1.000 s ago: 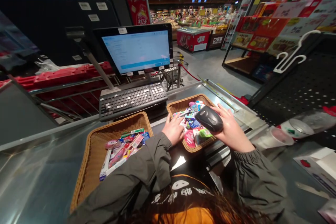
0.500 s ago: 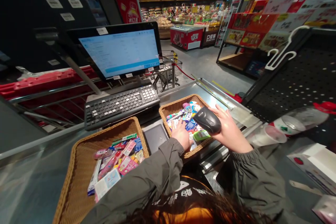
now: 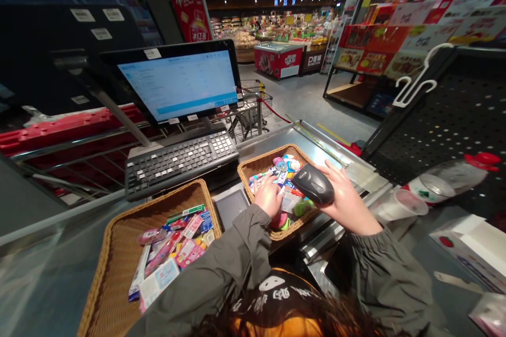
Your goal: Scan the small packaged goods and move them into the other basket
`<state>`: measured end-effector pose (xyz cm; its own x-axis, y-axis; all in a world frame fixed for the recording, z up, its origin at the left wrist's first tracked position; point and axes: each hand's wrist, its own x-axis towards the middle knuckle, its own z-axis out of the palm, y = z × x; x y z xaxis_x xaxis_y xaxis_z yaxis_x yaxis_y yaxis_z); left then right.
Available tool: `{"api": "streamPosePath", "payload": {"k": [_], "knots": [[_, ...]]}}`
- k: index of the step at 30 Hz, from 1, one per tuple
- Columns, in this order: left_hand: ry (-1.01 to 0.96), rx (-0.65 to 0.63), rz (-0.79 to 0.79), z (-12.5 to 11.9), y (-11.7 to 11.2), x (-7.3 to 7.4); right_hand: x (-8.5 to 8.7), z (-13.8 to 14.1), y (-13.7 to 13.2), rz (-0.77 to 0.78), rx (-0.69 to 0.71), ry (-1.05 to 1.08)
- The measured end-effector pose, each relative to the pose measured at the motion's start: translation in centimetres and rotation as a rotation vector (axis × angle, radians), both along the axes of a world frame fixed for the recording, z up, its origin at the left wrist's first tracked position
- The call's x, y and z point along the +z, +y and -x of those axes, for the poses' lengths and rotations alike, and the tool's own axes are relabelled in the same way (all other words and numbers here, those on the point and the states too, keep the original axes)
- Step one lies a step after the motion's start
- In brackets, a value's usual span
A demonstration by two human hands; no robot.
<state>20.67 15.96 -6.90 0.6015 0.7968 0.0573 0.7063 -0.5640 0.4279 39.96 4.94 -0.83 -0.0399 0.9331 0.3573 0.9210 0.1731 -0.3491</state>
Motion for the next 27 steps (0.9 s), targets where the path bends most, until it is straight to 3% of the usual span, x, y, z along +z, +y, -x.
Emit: {"api": "streamPosePath", "payload": {"k": [7,11,19,27], "knots": [[-0.148,0.124,-0.202,5.4,0.8,5.7,0.0,0.7,-0.1,-0.059,0.024,0.0],[-0.189,0.211,-0.167,8.2,0.8,7.6,0.4,2.2,0.3,-0.045,0.077,-0.012],[-0.225,0.393,-0.11,13.4,0.8,7.9,1.2,6.5,0.8,-0.075,0.24,-0.042],[-0.283,0.482,-0.075,16.7,-0.5,7.6,2.4,11.3,1.5,-0.043,0.376,-0.102]]}}
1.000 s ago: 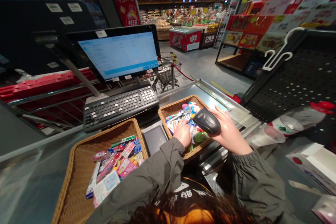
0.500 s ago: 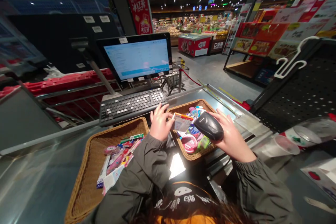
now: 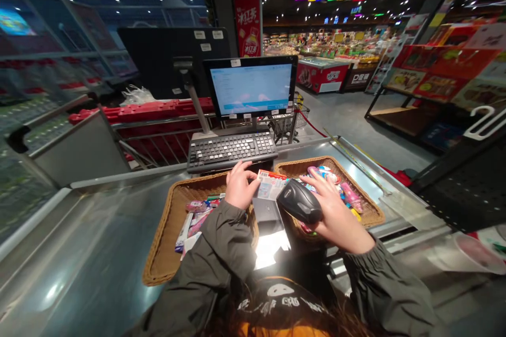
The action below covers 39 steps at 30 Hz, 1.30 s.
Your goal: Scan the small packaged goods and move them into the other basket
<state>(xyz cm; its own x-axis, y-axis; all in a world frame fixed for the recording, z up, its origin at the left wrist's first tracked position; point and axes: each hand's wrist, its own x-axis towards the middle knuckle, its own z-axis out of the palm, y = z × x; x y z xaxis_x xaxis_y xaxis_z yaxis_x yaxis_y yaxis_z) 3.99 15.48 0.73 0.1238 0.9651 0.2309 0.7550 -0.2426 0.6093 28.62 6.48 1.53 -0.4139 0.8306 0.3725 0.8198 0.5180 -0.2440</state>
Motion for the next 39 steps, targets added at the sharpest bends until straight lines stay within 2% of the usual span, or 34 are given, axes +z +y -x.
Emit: {"api": "streamPosePath", "payload": {"k": [13,23,32,39], "knots": [[0.003,0.077,-0.047,3.0,-2.1,0.6,-0.3,2.6,0.1,-0.019,0.069,-0.01],[0.035,0.086,-0.075,4.0,-2.7,0.1,-0.5,3.4,-0.1,-0.002,0.091,-0.012],[0.034,0.114,-0.033,5.0,-2.9,0.0,-0.3,4.1,-0.2,0.001,0.086,-0.011],[0.096,0.123,0.026,7.2,-3.3,-1.0,-0.6,4.6,0.1,0.005,0.119,0.001]]}}
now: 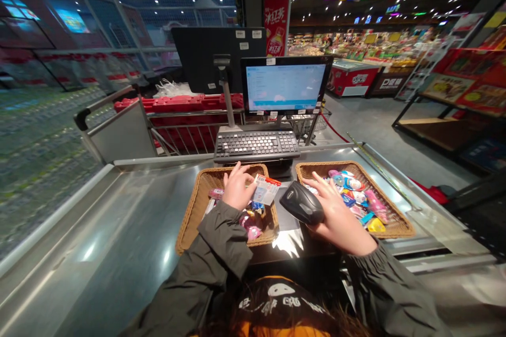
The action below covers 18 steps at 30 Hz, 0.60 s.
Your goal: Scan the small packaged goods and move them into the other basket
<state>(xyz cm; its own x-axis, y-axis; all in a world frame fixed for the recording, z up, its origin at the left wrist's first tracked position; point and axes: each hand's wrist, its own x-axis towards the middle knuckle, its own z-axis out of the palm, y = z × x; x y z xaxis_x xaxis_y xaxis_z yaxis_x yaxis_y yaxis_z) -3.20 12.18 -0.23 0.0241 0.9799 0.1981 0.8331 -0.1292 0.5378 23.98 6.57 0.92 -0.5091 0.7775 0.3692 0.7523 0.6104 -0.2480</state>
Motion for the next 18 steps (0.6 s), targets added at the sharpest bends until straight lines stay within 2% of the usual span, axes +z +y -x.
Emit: {"api": "streamPosePath", "payload": {"k": [10,18], "knots": [[0.211,-0.01,0.225,4.1,-1.4,-3.9,-0.2,1.0,0.4,0.041,0.03,0.011],[0.301,-0.067,0.305,6.4,-2.5,-5.4,-0.1,1.8,0.5,0.071,0.03,0.008]]}}
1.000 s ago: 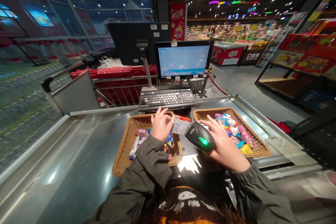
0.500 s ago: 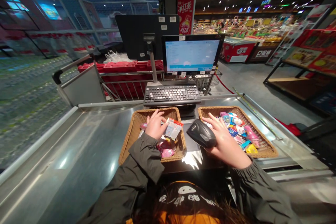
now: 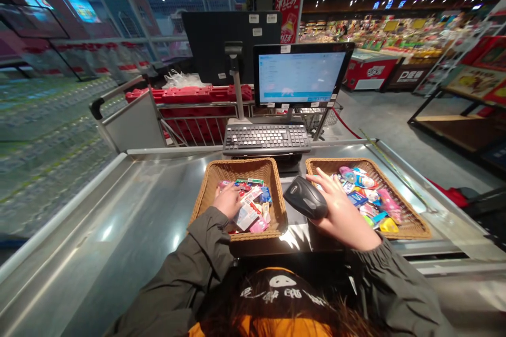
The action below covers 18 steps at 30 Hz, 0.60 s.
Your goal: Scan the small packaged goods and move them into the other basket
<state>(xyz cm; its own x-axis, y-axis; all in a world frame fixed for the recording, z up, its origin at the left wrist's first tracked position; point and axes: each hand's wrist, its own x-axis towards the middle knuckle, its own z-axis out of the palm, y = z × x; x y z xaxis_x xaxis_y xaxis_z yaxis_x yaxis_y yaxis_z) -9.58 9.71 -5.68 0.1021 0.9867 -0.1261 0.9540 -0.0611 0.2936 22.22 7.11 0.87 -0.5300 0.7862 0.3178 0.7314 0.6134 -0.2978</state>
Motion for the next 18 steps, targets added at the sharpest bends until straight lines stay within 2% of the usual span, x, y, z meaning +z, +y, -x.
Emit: {"api": "streamPosePath", "payload": {"k": [4,12,15,18], "knots": [[-0.006,-0.025,0.058,0.5,-0.1,-1.1,-0.2,0.5,0.2,-0.007,0.011,0.0],[-0.014,-0.112,0.053,-0.9,-0.5,-4.0,-0.4,1.4,0.3,0.014,0.005,-0.008],[0.038,-0.121,0.037,-1.0,-0.6,-4.0,-0.5,1.3,0.2,0.006,-0.008,-0.001],[0.048,-0.129,0.023,-1.3,-0.7,-2.7,-0.6,1.1,0.0,-0.002,-0.028,0.013]]}}
